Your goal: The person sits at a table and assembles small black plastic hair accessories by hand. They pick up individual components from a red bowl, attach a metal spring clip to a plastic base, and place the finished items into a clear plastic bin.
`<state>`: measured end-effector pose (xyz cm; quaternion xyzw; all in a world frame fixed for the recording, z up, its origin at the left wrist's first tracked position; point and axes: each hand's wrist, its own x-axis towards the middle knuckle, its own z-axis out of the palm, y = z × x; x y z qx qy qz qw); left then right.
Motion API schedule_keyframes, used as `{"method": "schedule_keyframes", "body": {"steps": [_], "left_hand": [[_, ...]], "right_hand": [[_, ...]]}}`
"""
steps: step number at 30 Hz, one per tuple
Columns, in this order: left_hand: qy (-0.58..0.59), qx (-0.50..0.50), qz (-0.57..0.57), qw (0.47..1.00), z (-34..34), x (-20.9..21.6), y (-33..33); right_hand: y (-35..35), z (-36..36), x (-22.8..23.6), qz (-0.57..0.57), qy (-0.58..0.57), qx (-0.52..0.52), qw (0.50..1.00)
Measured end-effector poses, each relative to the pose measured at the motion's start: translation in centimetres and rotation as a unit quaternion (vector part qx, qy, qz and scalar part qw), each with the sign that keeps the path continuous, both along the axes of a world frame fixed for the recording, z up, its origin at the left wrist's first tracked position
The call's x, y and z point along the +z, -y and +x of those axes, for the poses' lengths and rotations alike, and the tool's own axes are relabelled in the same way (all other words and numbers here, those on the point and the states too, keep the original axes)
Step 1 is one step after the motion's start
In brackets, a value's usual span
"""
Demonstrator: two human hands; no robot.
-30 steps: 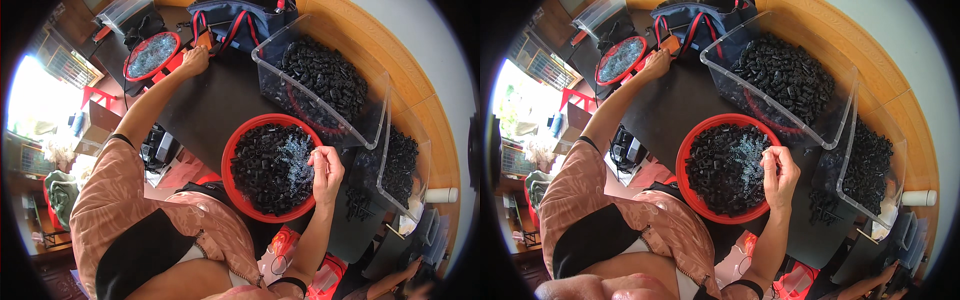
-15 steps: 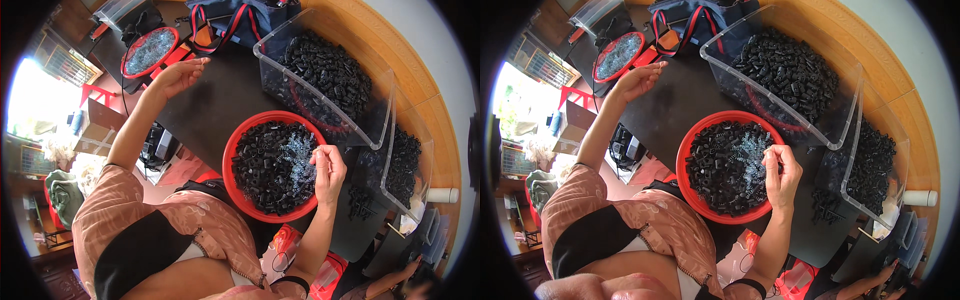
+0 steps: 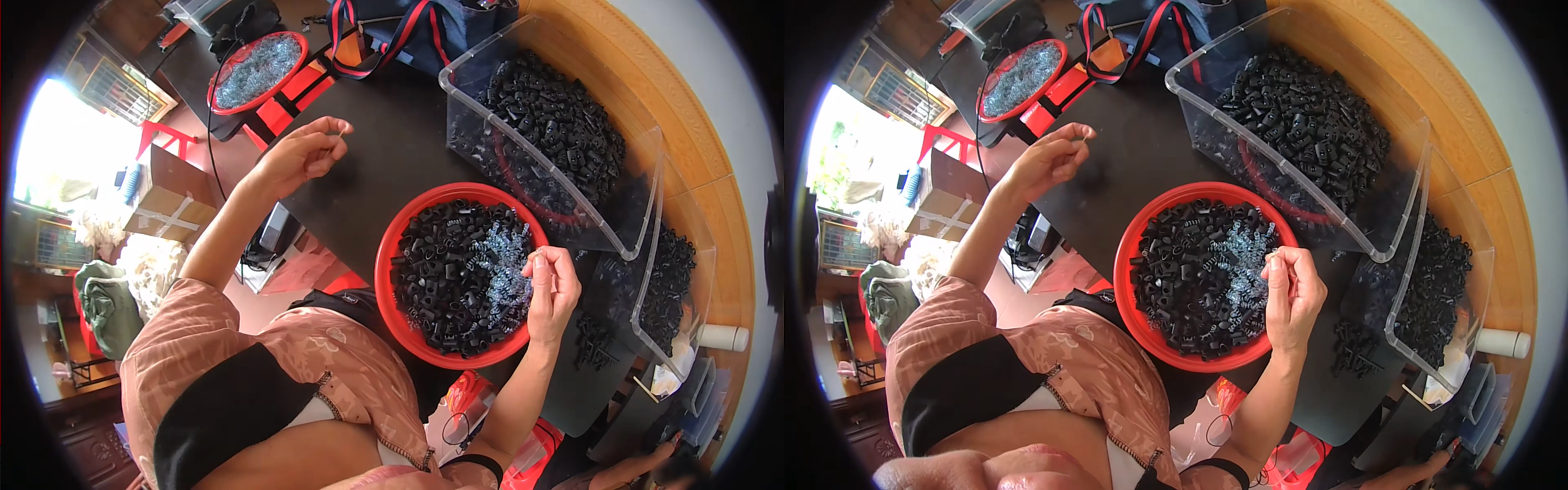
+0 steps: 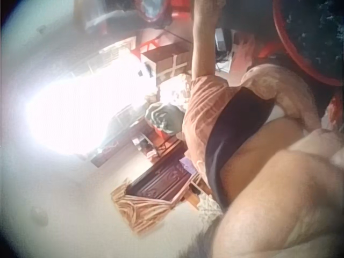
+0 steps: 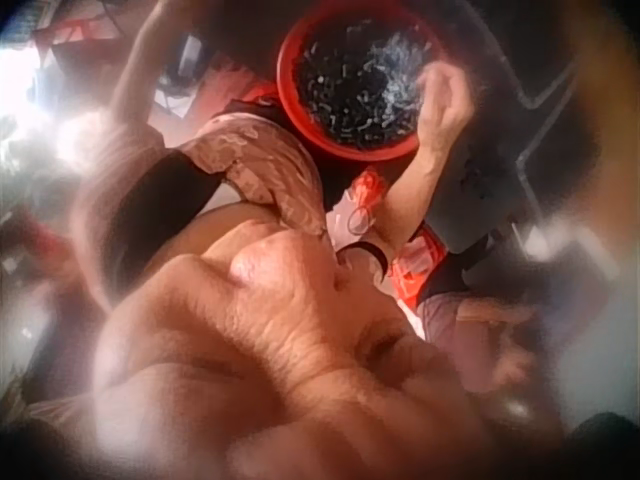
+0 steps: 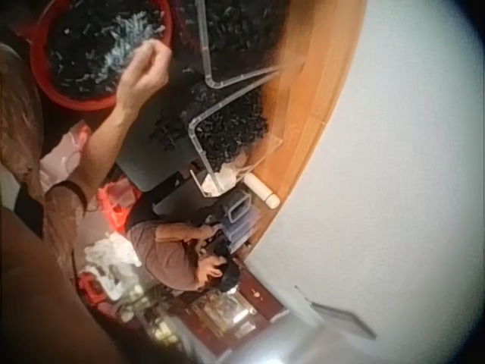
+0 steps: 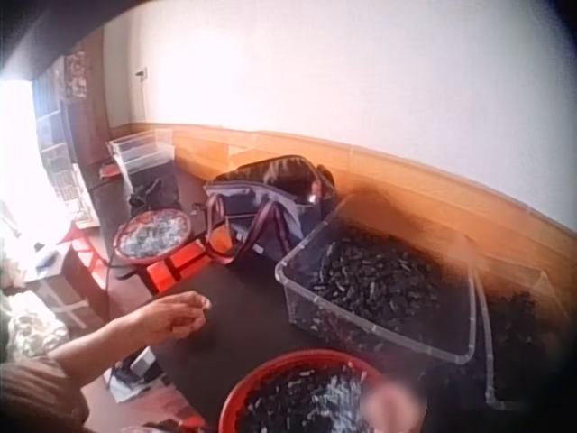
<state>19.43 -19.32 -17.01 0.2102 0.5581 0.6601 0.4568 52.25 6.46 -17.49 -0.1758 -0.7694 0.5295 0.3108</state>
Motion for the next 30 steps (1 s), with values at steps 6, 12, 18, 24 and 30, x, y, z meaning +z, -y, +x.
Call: {"method": "schedule_keyframes", "body": {"steps": [6, 12, 18, 24, 30], "left_hand": [[-0.415, 0.071, -0.166, 0.892, 1.1, 0.4, -3.9], [-0.502, 0.185, -0.103, 0.839, -7.3, -2.6, -5.5], [-0.488, 0.22, -0.19, 0.823, -13.7, -3.3, -8.4], [-0.592, 0.222, -0.331, 0.7, -16.5, -5.2, -10.9], [-0.657, 0.165, -0.304, 0.67, -19.0, -6.2, -9.6]], "right_hand": [[-0.2, 0.0, -0.2, 0.003, 0.003, 0.0, 1.0], [-0.4, 0.1, 0.0, 0.003, -0.002, -0.004, 1.0], [-0.4, -0.1, -0.3, 0.004, -0.008, 0.004, 1.0], [-0.6, 0.0, -0.3, 0.022, -0.019, -0.01, 1.0], [-0.8, 0.0, -0.6, 0.006, -0.019, -0.016, 1.0]]}}
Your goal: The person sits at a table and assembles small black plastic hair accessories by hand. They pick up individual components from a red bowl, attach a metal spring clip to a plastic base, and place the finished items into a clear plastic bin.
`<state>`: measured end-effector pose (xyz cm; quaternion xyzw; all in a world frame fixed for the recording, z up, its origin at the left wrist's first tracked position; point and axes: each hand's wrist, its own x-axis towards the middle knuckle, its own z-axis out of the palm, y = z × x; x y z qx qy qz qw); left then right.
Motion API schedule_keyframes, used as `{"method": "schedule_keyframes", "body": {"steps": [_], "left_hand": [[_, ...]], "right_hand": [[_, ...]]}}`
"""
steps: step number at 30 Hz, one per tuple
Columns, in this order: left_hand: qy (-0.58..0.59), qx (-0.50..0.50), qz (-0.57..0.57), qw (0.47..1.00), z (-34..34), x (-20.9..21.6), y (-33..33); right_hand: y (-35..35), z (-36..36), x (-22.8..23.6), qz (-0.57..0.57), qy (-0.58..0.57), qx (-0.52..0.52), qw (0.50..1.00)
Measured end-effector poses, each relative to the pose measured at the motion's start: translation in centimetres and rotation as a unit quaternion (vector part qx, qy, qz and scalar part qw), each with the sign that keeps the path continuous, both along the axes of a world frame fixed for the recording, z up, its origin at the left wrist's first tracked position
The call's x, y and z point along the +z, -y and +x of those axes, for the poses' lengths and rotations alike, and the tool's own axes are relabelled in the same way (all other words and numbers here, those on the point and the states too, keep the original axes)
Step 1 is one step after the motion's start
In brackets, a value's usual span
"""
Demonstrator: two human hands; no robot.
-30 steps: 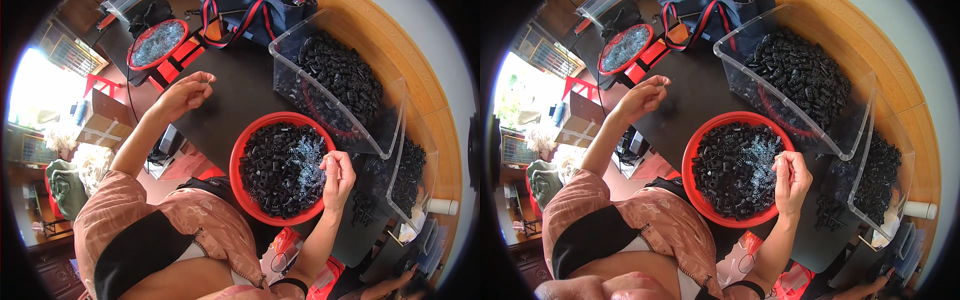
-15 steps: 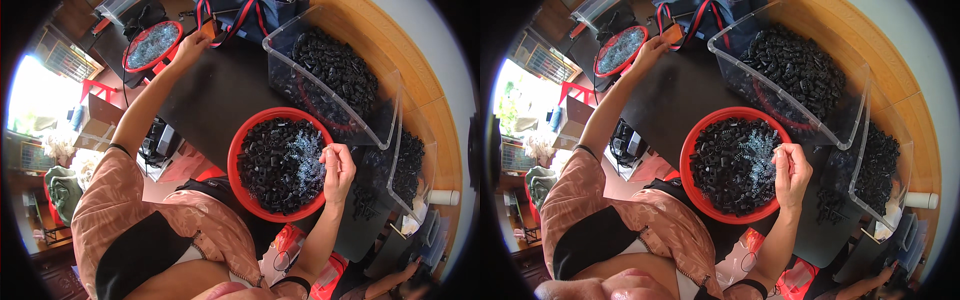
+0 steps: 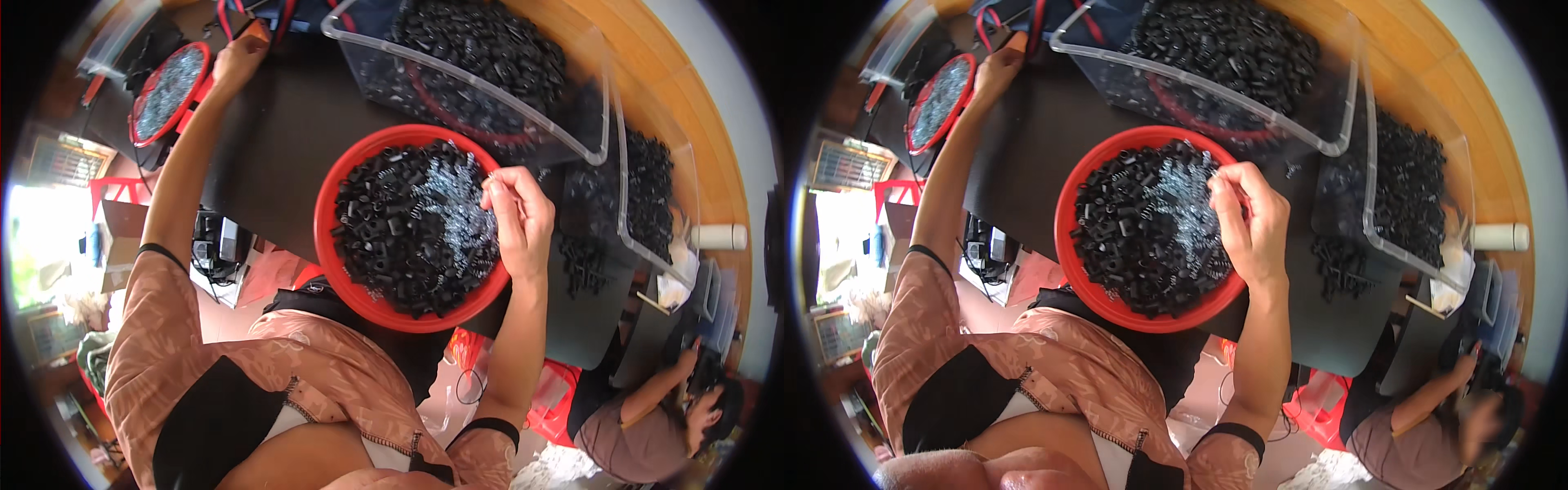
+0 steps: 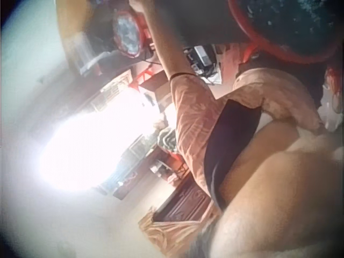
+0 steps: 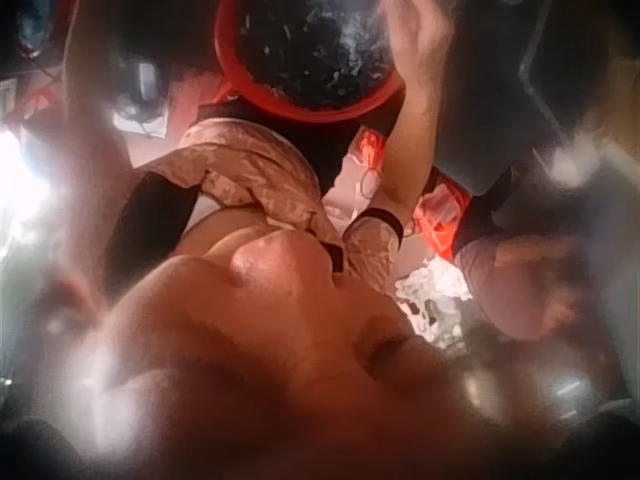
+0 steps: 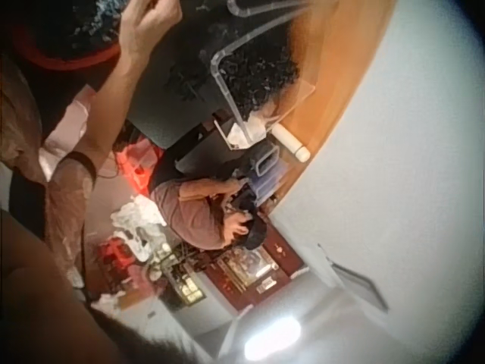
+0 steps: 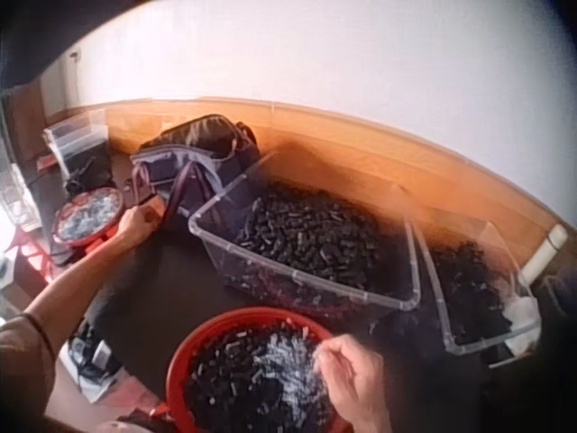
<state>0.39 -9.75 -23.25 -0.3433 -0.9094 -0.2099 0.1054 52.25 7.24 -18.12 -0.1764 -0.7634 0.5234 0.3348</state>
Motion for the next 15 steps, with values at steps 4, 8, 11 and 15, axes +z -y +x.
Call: {"method": "schedule_keyframes", "body": {"steps": [4, 8, 11, 15], "left_hand": [[0.009, -0.018, 0.191, 0.981, 4.7, 3.5, 1.5], [0.11, -0.12, 0.299, 0.94, 17.3, 9.2, 1.7], [0.189, -0.332, 0.186, 0.905, 25.9, 10.3, -0.2], [0.06, -0.487, 0.028, 0.871, 29.7, 9.5, -5.3]], "right_hand": [[-0.1, 0.2, 0.4, -0.024, -0.021, 0.017, 0.999], [-0.3, 0.7, 0.4, -0.041, 0.002, 0.016, 0.999], [0.2, 0.6, 0.7, -0.041, 0.016, 0.0, 0.999], [0.0, -0.1, 1.2, -0.039, 0.029, -0.013, 0.999]]}}
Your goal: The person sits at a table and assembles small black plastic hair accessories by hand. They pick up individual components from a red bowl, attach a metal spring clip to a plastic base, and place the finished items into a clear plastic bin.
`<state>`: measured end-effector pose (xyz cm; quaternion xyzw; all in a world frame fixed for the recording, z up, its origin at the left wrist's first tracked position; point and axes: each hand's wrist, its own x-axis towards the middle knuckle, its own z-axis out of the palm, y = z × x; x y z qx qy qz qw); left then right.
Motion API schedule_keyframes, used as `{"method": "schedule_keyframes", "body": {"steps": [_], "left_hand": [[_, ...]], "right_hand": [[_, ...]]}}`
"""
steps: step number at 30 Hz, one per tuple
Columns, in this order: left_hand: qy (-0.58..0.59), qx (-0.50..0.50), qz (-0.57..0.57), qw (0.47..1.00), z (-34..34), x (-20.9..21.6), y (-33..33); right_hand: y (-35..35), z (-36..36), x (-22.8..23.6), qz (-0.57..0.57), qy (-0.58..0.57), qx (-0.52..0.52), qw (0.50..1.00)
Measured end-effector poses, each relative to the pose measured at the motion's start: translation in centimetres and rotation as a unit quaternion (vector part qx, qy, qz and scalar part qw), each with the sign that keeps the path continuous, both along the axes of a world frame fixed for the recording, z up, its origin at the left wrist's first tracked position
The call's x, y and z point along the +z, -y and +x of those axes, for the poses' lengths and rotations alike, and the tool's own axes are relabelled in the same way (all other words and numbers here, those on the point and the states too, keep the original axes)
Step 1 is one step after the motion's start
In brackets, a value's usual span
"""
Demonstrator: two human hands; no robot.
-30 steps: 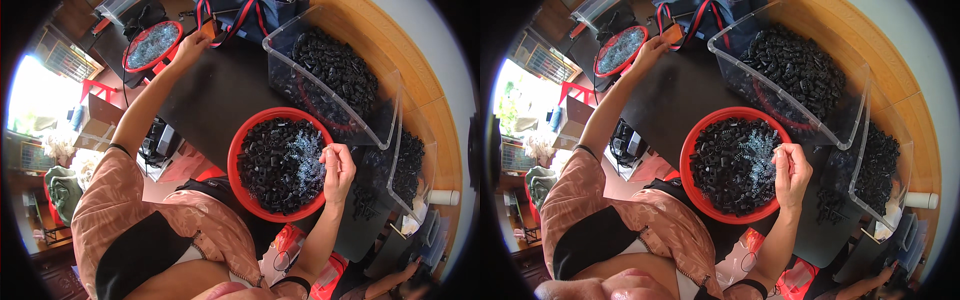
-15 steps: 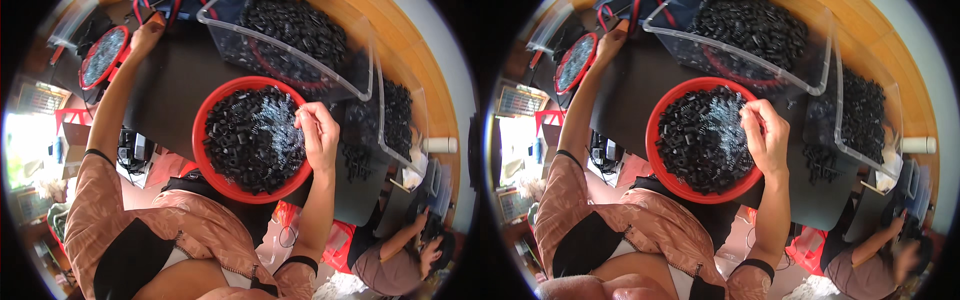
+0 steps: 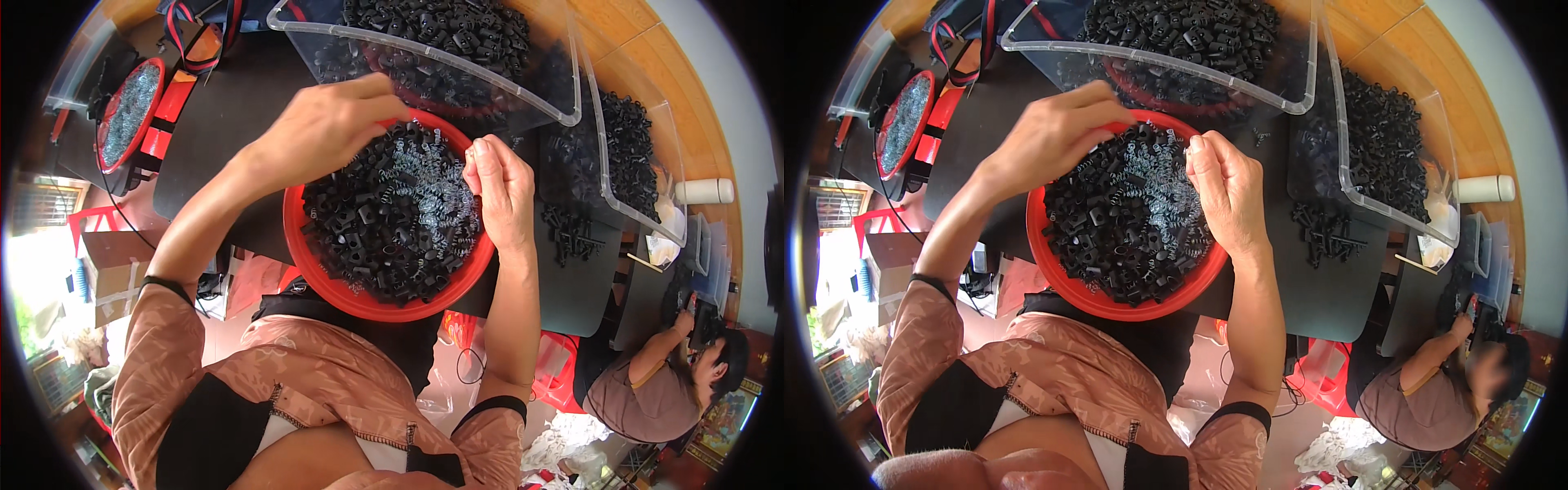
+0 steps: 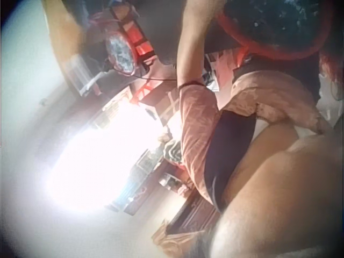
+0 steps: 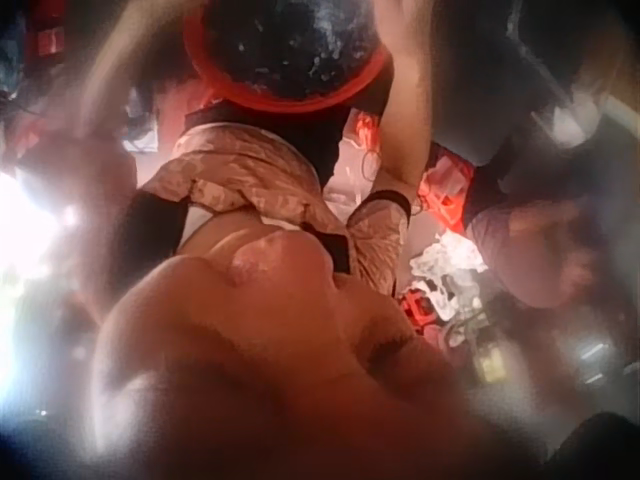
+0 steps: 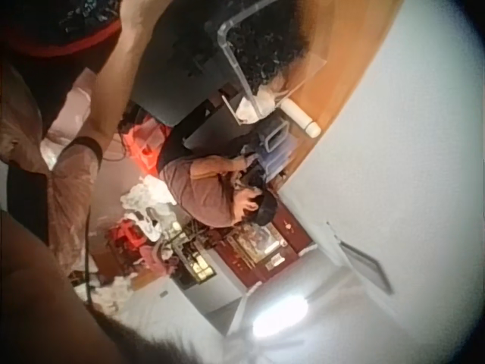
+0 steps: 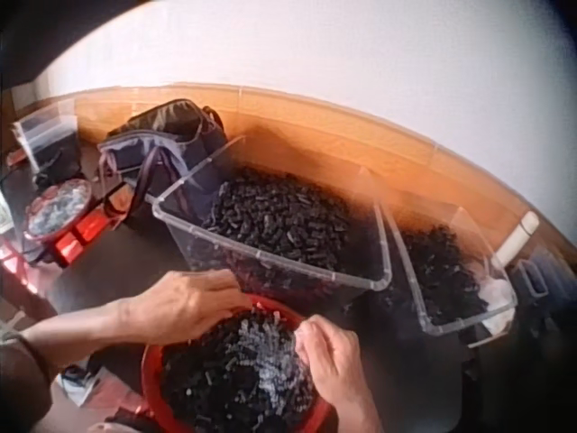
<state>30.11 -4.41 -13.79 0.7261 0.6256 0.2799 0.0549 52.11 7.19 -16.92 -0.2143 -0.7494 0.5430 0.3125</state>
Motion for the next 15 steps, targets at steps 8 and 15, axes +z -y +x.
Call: {"method": "schedule_keyframes", "body": {"steps": [8, 15], "left_hand": [[0.014, -0.056, -0.035, 0.998, -1.2, -2.8, -1.9], [0.088, -0.018, 0.005, 0.996, -0.3, -2.8, -1.3]], "right_hand": [[-0.3, -1.8, 3.2, 0.095, 0.125, 0.078, 0.985], [-1.0, -2.4, 1.1, 0.04, 0.093, 0.072, 0.992]]}}
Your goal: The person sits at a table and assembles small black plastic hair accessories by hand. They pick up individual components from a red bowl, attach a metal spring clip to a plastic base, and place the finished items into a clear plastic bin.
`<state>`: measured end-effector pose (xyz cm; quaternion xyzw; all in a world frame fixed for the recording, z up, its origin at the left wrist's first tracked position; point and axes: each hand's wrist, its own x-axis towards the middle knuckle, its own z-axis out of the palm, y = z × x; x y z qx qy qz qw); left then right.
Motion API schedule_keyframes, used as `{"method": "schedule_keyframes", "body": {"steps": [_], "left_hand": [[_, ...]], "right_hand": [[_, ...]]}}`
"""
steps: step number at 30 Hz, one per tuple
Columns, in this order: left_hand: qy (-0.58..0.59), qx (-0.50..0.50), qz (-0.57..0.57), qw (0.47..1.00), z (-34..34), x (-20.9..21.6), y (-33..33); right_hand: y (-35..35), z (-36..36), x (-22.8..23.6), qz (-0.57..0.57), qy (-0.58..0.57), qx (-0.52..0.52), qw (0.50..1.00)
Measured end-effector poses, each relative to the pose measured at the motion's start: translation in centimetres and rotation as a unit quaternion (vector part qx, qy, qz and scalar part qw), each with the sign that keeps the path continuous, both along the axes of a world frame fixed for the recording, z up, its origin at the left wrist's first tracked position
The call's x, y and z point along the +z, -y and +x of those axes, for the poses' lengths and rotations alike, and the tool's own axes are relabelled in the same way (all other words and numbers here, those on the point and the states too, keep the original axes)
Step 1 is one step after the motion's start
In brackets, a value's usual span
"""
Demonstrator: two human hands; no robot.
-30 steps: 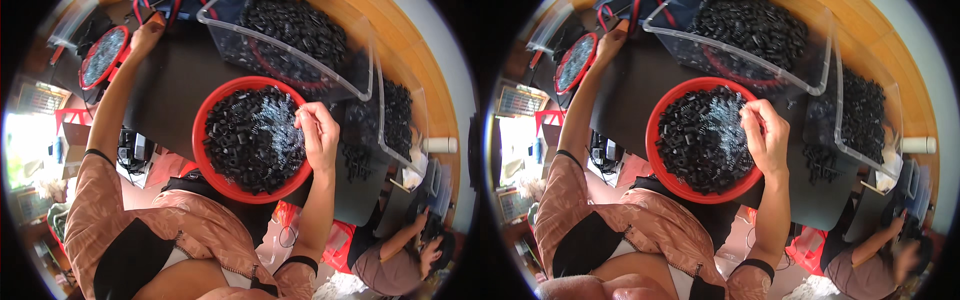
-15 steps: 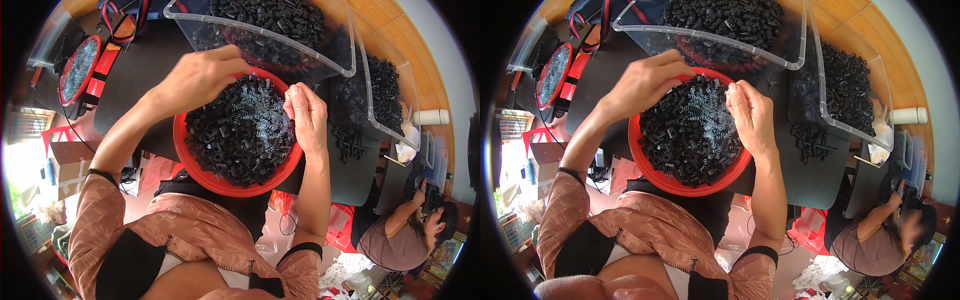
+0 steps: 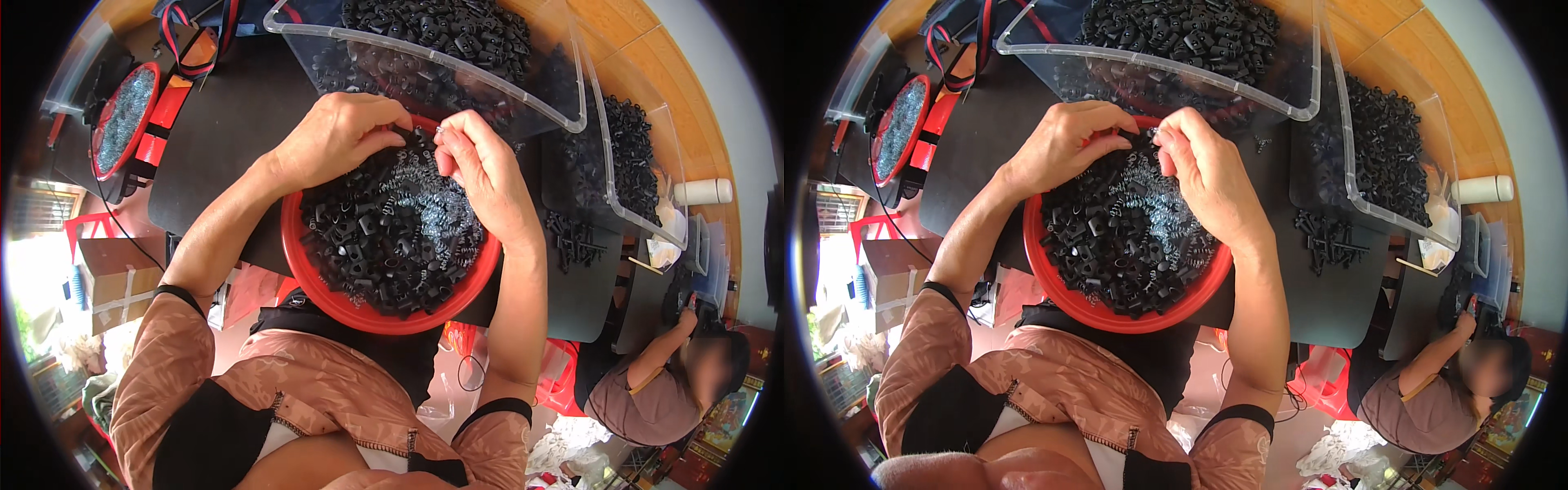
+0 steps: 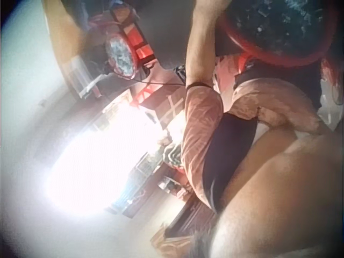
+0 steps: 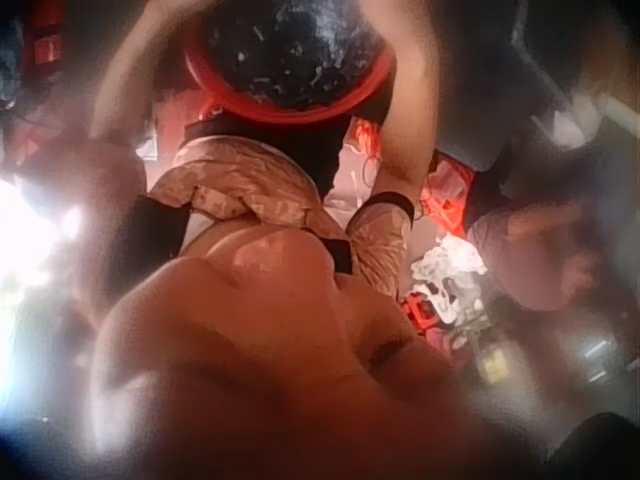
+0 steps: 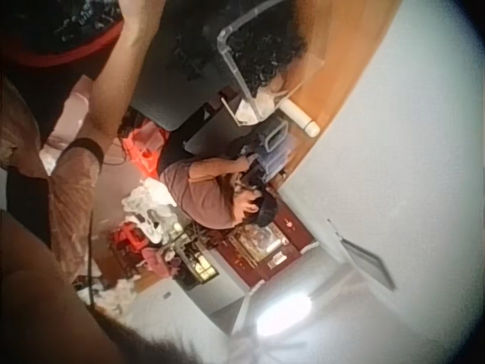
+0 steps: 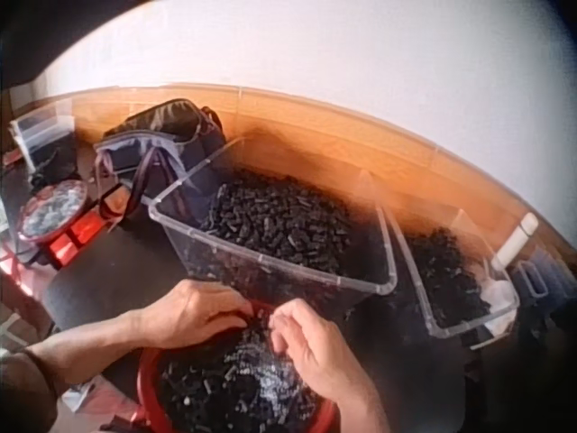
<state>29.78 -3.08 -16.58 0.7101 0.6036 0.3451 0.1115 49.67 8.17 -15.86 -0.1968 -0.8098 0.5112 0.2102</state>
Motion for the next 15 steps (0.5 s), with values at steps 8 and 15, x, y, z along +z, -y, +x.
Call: {"method": "schedule_keyframes", "body": {"steps": [8, 15], "left_hand": [[0.162, -0.004, -0.008, 0.987, 1.1, 0.5, 0.4], [0.155, 0.031, -0.041, 0.987, 1.6, 0.3, 0.7]], "right_hand": [[0.3, 0.4, -0.5, 0.061, 0.004, -0.001, 0.998], [0.6, 0.1, -0.8, 0.114, -0.026, -0.018, 0.993]]}}
